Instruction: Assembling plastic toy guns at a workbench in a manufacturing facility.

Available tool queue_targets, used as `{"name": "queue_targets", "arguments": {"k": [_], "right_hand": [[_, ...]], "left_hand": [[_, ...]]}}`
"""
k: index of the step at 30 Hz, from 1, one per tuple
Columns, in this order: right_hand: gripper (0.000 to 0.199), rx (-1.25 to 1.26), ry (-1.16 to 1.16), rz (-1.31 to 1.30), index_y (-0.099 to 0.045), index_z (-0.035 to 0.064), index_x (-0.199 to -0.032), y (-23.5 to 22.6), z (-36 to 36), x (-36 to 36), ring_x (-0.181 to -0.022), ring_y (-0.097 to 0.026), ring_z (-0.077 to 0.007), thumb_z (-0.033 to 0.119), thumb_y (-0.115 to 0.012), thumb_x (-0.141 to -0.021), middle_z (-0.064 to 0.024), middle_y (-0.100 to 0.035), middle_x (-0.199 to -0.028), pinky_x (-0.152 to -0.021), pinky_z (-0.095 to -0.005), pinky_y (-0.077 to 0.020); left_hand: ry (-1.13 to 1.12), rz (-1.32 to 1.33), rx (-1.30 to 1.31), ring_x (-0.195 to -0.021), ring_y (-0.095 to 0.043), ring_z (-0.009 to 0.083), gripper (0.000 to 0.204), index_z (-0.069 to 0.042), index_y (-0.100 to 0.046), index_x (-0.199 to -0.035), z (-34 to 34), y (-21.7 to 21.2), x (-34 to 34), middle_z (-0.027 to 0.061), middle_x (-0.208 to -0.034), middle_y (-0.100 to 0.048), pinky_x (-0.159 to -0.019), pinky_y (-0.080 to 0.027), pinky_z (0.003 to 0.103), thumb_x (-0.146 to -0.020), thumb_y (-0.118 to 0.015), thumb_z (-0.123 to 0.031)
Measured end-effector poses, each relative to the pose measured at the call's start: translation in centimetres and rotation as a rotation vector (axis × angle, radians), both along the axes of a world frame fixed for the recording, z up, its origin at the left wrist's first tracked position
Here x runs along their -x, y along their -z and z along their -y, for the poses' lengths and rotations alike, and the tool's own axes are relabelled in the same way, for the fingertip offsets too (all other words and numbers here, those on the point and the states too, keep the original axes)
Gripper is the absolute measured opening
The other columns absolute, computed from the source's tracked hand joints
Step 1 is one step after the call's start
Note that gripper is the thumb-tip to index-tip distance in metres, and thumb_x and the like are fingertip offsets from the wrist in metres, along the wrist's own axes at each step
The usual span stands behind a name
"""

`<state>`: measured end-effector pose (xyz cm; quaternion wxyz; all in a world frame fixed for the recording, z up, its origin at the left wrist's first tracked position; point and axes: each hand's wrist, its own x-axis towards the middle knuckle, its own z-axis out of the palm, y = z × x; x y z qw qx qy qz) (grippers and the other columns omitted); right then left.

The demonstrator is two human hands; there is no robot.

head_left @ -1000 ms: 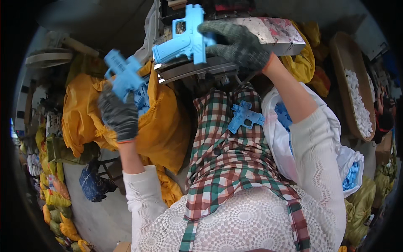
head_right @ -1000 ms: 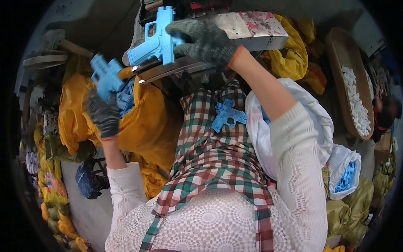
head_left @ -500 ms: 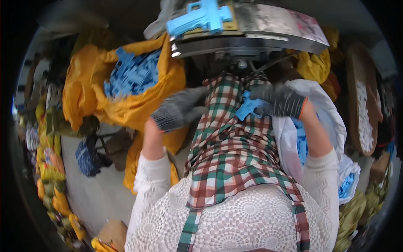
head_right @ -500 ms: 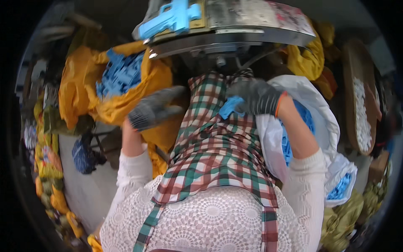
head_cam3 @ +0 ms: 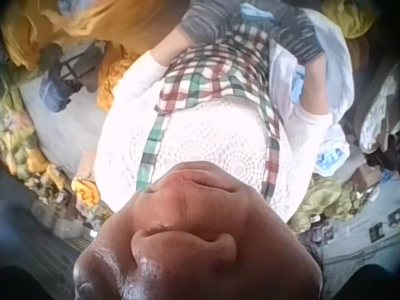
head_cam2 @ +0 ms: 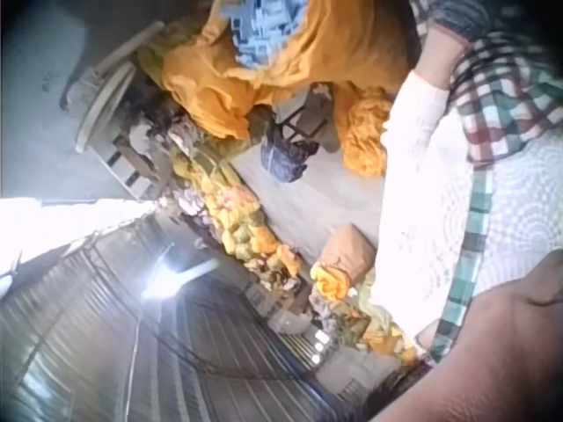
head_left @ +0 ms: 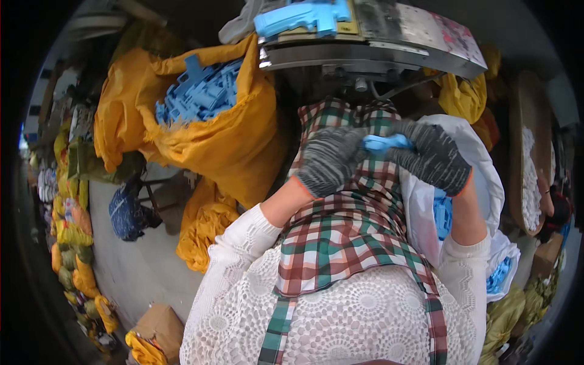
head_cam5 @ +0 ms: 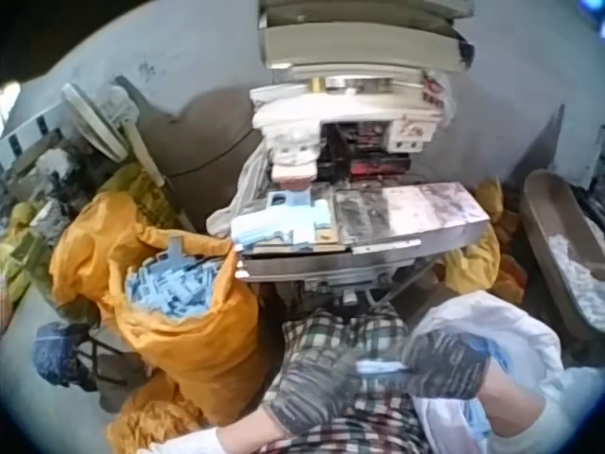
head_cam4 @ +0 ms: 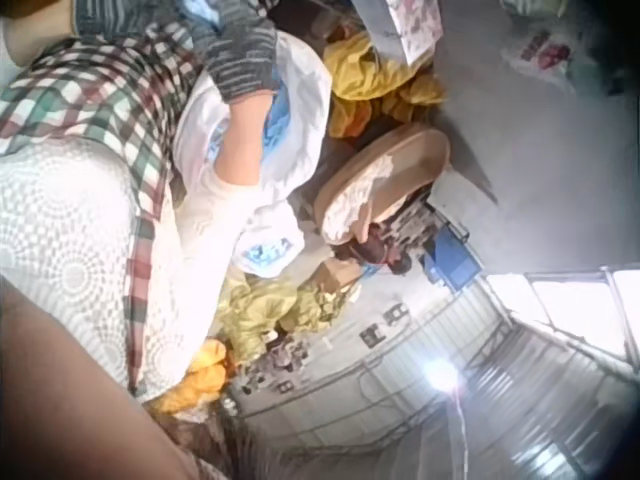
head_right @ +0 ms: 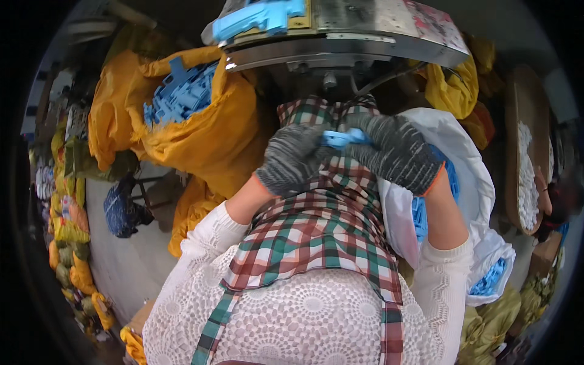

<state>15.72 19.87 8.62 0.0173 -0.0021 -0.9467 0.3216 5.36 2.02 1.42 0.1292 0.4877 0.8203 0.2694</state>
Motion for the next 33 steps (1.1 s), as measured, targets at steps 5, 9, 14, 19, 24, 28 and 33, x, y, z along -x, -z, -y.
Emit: {"name": "queue_targets", "arguments": {"k": [5, 9, 14, 19, 24, 28, 33], "right_hand": [[0.043, 0.005, -0.033, -0.388, -0.057, 0.0023, -0.113, -3.2, -1.2, -0.7, -0.105, -0.057, -0.0319, 0.003, -0.068, -0.072, -0.0176, -0.056, -0.117, -0.087, -0.0379, -0.048], [0.036, -0.006, -0.186, -0.363, -0.058, 0.0064, -0.095, -0.4, -0.4, -0.2, -0.102, -0.057, -0.0316, 0.001, -0.076, -0.064, -0.0133, -0.057, -0.112, -0.084, -0.0376, -0.0476], [0.035, 0.116, -0.149, -0.423, -0.059, 0.0052, -0.092, -1.5, -1.9, 0.2, -0.097, -0.059, -0.026, 0.002, -0.078, -0.062, -0.0118, -0.058, -0.113, -0.081, -0.0346, -0.0486], [0.039, 0.29, 0.089, -0.478, -0.062, 0.0056, -0.104, -2.1, -3.3, 0.3, -0.098, -0.059, -0.0142, -0.002, -0.076, -0.068, -0.0076, -0.059, -0.115, -0.081, -0.0284, -0.0519], [0.041, 0.572, 0.104, -0.556, -0.062, 0.0049, -0.107, -1.7, -2.8, 2.2, -0.098, -0.059, -0.0148, 0.001, -0.077, -0.069, -0.0068, -0.06, -0.113, -0.082, -0.0284, -0.051], [0.044, 0.255, 0.133, -0.7, -0.062, 0.0062, -0.112, -1.9, -3.2, 4.6, -0.092, -0.06, -0.0131, 0.009, -0.077, -0.072, -0.0062, -0.065, -0.105, -0.08, -0.0273, -0.0502], [0.033, 0.263, -0.097, -0.683, -0.064, 0.0075, -0.108, -2.1, -3.4, 10.3, -0.098, -0.06, -0.0174, 0.012, -0.071, -0.076, -0.0072, -0.064, -0.106, -0.085, -0.0299, -0.0498]], "left_hand": [[-0.153, 0.822, -0.446, -0.071, -0.061, 0.0195, 0.025, -0.002, -0.066, -0.097, 1.8, -0.6, 2.2, 0.0115, -0.08, -0.064, -0.066, -0.048, 0.031, -0.084, -0.064, -0.024], [-0.031, 0.987, -0.456, -0.087, -0.064, 0.0167, 0.023, -0.001, -0.062, -0.103, 3.2, -2.7, 3.5, 0.0058, -0.09, -0.066, -0.075, -0.053, 0.031, -0.083, -0.066, -0.014], [-0.273, 0.533, -0.666, -0.081, -0.063, 0.0159, 0.028, 0.001, -0.06, -0.111, 2.0, -5.9, 4.5, 0.0109, -0.093, -0.066, -0.073, -0.051, 0.027, -0.089, -0.06, -0.016], [-0.371, -0.857, -0.654, -0.1, -0.058, 0.0316, 0.044, -0.003, -0.053, -0.12, 0.7, -9.5, 13.4, 0.0161, -0.112, -0.058, -0.086, -0.046, 0.038, -0.083, -0.066, -0.024], [-0.278, -0.733, 0.108, -0.102, -0.053, 0.0348, 0.049, -0.014, -0.049, -0.128, 0.0, -12.7, 15.3, 0.0166, -0.105, -0.056, -0.088, -0.043, 0.041, -0.084, -0.061, -0.033], [-0.178, -1.047, -0.271, -0.099, -0.053, 0.0325, 0.054, -0.01, -0.051, -0.124, 2.3, -8.2, 14.3, 0.0127, -0.102, -0.058, -0.088, -0.043, 0.043, -0.078, -0.068, -0.031], [-0.654, -0.916, -0.135, -0.106, -0.049, 0.0383, 0.06, -0.005, -0.048, -0.127, 10.3, -5.0, 13.1, 0.0211, -0.115, -0.054, -0.094, -0.038, 0.046, -0.076, -0.069, -0.03]]}}
